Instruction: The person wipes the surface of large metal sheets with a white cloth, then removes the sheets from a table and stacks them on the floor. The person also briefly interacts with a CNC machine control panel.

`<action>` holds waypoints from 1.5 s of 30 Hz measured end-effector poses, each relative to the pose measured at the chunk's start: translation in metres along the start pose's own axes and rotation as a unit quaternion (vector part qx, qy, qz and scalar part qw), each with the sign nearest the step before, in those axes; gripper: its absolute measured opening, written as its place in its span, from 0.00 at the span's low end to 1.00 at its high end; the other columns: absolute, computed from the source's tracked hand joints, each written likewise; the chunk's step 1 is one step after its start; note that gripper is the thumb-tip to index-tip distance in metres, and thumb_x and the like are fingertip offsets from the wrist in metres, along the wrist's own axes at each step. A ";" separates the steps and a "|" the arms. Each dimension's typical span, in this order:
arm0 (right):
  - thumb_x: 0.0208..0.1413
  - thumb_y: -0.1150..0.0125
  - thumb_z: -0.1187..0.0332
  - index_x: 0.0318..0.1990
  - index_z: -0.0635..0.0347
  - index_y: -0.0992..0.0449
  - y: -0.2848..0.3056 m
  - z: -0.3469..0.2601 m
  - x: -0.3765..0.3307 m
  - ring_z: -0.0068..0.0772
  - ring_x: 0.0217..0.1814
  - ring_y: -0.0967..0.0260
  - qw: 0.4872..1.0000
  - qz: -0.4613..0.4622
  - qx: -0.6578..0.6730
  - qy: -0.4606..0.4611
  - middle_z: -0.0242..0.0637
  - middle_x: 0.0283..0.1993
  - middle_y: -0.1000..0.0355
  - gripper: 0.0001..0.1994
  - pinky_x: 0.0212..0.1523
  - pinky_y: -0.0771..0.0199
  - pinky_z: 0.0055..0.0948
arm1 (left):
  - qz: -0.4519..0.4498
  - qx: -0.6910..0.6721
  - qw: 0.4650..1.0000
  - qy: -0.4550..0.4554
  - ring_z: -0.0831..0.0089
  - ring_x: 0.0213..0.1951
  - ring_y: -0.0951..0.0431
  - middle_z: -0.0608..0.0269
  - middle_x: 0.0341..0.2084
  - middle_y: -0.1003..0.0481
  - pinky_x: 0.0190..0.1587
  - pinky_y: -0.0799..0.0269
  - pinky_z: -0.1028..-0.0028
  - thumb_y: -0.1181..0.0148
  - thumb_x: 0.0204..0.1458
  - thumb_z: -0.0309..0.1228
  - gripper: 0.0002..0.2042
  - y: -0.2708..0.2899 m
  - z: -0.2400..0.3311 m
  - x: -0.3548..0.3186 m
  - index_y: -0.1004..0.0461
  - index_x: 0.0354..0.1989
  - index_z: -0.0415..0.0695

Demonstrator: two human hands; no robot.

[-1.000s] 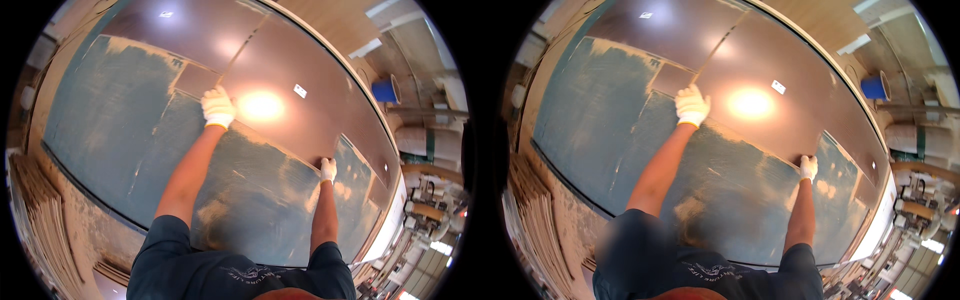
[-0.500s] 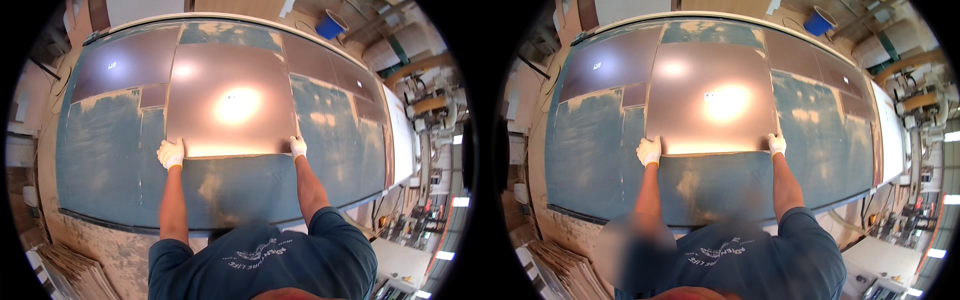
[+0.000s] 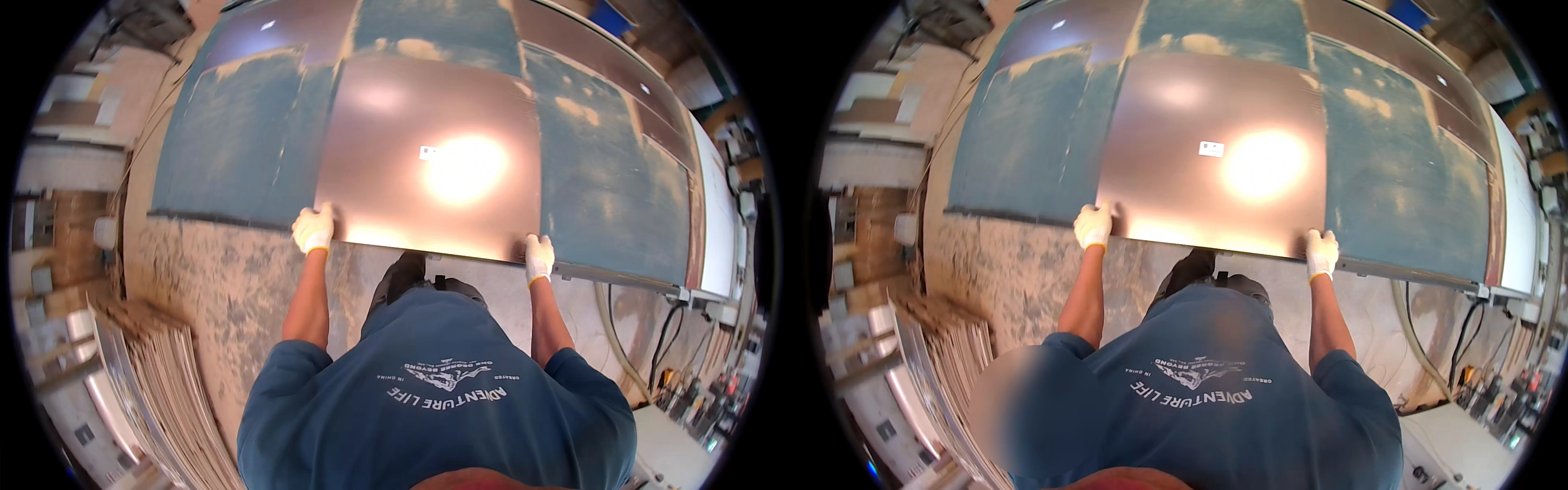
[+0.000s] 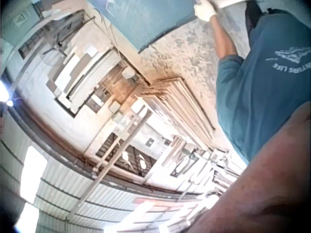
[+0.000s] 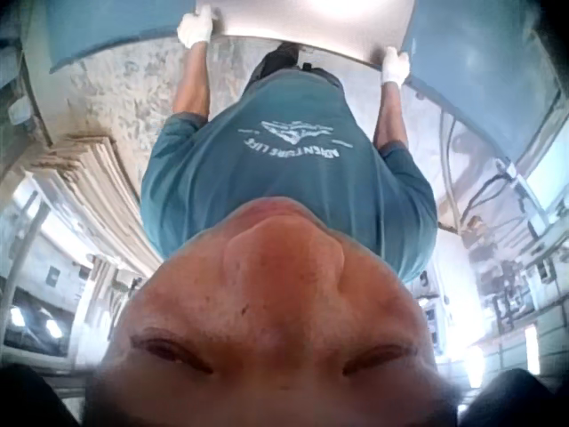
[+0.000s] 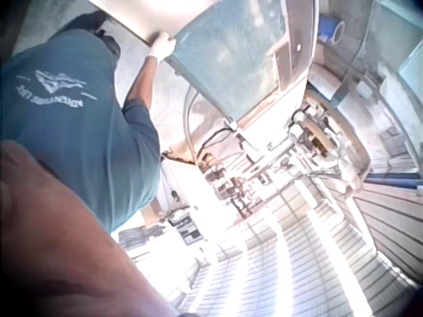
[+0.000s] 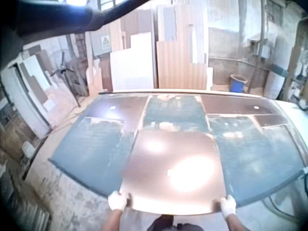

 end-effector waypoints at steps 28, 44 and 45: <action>0.68 0.62 0.43 0.72 0.62 0.41 -0.066 0.171 -0.437 0.41 0.73 0.42 0.789 -0.583 0.152 0.118 0.39 0.74 0.41 0.36 0.70 0.41 0.38 | 0.120 -0.378 0.916 0.068 0.44 0.46 0.19 0.39 0.39 0.19 0.50 0.25 0.54 0.48 0.53 0.52 0.27 0.043 -0.508 -0.559 0.17 0.42 0.40; 0.67 0.60 0.45 0.70 0.63 0.38 -0.143 0.356 -1.052 0.40 0.70 0.39 0.594 -0.734 -0.149 0.293 0.38 0.72 0.38 0.34 0.68 0.39 0.37 | 0.477 -0.126 0.865 0.091 0.50 0.31 0.18 0.52 0.24 0.20 0.35 0.23 0.56 0.42 0.53 0.60 0.28 0.219 -0.876 -1.089 0.24 0.32 0.42; 0.67 0.60 0.45 0.70 0.63 0.37 -0.149 0.385 -1.091 0.40 0.70 0.39 0.583 -0.741 -0.161 0.293 0.38 0.72 0.38 0.34 0.68 0.39 0.37 | 0.488 -0.104 0.861 0.098 0.50 0.30 0.18 0.53 0.23 0.21 0.34 0.23 0.56 0.43 0.53 0.60 0.28 0.216 -0.901 -1.115 0.24 0.32 0.42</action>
Point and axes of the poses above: each hand's wrist, its own x-axis towards the middle knuckle, its own y-axis out of the back of the hand, z = x × y, the point moved 6 cm from there along x, towards the middle knuckle
